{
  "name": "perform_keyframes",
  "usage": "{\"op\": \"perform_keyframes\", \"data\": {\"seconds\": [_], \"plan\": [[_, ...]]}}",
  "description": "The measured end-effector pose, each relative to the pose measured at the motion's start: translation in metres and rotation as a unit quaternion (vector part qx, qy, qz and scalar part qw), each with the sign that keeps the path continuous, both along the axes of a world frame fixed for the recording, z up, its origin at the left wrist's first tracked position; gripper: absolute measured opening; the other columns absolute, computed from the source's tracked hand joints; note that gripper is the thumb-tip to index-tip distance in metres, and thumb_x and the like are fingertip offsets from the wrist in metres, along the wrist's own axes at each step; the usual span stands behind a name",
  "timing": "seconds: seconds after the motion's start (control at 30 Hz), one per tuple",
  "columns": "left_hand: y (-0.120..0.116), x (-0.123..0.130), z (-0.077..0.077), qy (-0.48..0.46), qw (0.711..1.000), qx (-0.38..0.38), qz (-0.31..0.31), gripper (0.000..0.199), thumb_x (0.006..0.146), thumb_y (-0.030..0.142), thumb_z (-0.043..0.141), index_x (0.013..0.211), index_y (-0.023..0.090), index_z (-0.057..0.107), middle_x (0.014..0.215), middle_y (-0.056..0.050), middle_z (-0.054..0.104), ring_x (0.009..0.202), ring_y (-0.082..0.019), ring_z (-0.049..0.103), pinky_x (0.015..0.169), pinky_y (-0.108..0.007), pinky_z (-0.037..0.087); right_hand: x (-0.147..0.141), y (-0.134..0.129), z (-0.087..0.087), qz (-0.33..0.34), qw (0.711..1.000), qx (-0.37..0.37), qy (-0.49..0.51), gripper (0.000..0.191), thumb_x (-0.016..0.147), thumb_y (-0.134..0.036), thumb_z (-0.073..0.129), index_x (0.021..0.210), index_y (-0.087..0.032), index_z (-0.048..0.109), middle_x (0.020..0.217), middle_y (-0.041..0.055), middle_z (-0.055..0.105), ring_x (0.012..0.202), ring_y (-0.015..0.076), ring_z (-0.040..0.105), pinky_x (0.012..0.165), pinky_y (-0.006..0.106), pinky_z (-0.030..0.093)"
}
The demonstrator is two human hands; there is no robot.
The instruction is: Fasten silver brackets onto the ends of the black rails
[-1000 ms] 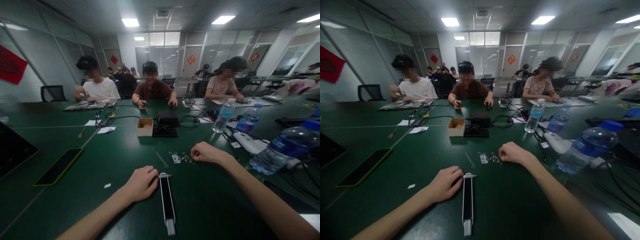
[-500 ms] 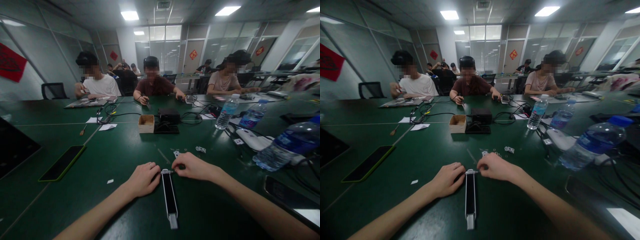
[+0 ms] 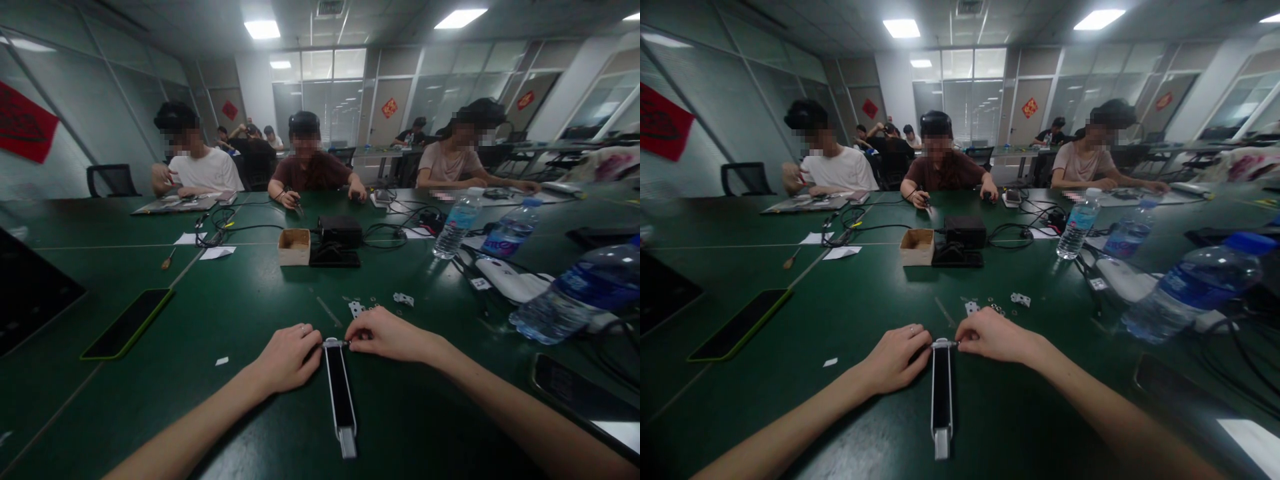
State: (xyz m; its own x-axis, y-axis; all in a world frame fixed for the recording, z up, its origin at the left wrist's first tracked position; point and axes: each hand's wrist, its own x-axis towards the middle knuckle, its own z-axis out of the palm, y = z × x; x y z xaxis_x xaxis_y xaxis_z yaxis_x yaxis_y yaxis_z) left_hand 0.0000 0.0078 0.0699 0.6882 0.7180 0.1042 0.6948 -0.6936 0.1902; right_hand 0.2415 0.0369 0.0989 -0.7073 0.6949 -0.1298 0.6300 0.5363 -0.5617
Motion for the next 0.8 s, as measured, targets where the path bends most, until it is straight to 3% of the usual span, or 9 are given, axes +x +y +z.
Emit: {"op": "perform_keyframes", "data": {"seconds": [0.2,0.53,0.67,0.8], "plan": [[0.000,0.000,0.000,0.002,1.000,0.004,-0.002,0.013,0.094,0.024,0.040,0.091,0.020,0.052,0.085,-0.003,0.057,0.077,-0.019,0.055,0.067,-0.028,0.043,-0.005,-0.003,-0.002,-0.002,1.000,0.020,0.001,0.020,0.087,-0.029,0.062,0.100,-0.018,0.072,0.083,0.0023,0.068,0.069,0.0134,0.058,0.063,0.023,0.044],[0.001,0.000,-0.001,-0.005,1.000,0.002,-0.004,0.012,0.094,0.023,0.041,0.091,0.020,0.051,0.085,-0.003,0.057,0.077,-0.019,0.055,0.068,-0.028,0.044,-0.012,-0.006,-0.013,-0.016,0.999,0.019,0.045,0.021,0.086,-0.027,0.062,0.106,-0.019,0.065,0.094,0.0021,0.066,0.083,0.0149,0.061,0.074,0.027,0.048],[0.000,0.000,-0.001,0.000,1.000,0.003,-0.003,0.012,0.094,0.023,0.041,0.091,0.020,0.052,0.086,-0.003,0.057,0.078,-0.019,0.056,0.067,-0.029,0.044,-0.005,-0.004,0.001,-0.006,1.000,0.009,0.028,0.031,0.085,-0.031,0.064,0.114,-0.020,0.062,0.103,0.0038,0.066,0.089,0.0172,0.061,0.078,0.029,0.048],[0.000,0.000,0.000,0.002,1.000,-0.001,-0.003,0.013,0.095,0.024,0.040,0.093,0.020,0.052,0.086,-0.003,0.057,0.078,-0.019,0.056,0.067,-0.029,0.044,0.017,0.008,0.026,-0.053,0.997,0.055,0.016,0.030,0.086,-0.034,0.059,0.111,-0.019,0.065,0.102,0.0054,0.067,0.088,0.0185,0.061,0.079,0.030,0.048]]}}
